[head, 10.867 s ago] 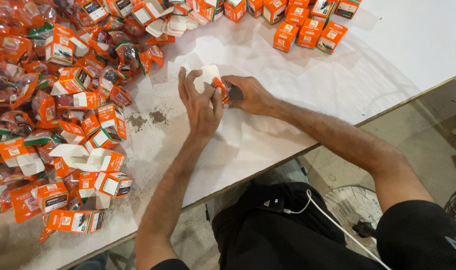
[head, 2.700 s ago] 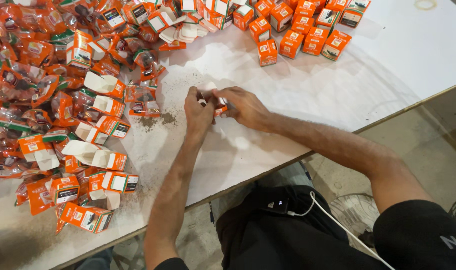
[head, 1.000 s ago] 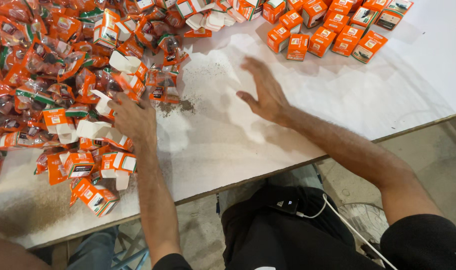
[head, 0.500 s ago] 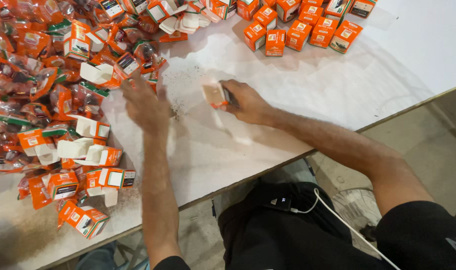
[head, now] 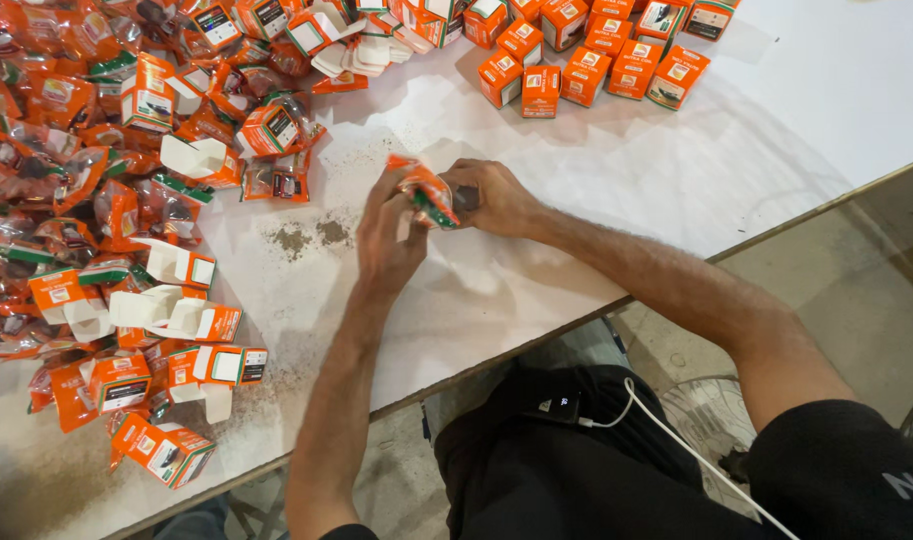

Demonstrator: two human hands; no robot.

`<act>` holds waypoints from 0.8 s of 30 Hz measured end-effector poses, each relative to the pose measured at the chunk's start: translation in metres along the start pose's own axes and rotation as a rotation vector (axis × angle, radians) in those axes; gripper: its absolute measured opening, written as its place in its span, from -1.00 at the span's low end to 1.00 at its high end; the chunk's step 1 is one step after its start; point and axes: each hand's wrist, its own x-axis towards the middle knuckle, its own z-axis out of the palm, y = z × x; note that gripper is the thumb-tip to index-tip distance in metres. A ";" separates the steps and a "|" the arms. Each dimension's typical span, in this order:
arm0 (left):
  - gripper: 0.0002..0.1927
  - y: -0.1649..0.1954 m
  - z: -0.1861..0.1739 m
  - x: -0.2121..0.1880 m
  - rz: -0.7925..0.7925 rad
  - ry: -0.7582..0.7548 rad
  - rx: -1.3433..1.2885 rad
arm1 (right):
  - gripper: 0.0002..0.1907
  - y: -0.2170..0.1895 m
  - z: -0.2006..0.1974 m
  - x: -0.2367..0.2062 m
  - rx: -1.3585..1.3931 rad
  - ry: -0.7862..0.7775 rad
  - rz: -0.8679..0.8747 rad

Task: The person folds small flat cardboard boxes into open cartons at a table, pressing the flaps into shape by hand and placing each finished box onto a pile. They repeatedly pick the next flat box from a large heap of boxes and plastic-wrapped packets and fold it one at a time.

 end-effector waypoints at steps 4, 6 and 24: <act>-0.54 0.006 -0.003 0.009 0.064 -0.140 0.224 | -0.40 -0.002 -0.001 0.000 -0.005 0.002 -0.033; -0.59 0.007 -0.003 0.007 -0.007 -0.180 0.139 | -0.41 -0.002 0.000 -0.002 0.020 -0.005 -0.006; -0.61 -0.038 0.030 0.002 -0.991 -0.118 -0.333 | -0.39 -0.004 0.005 -0.002 -0.099 0.056 -0.174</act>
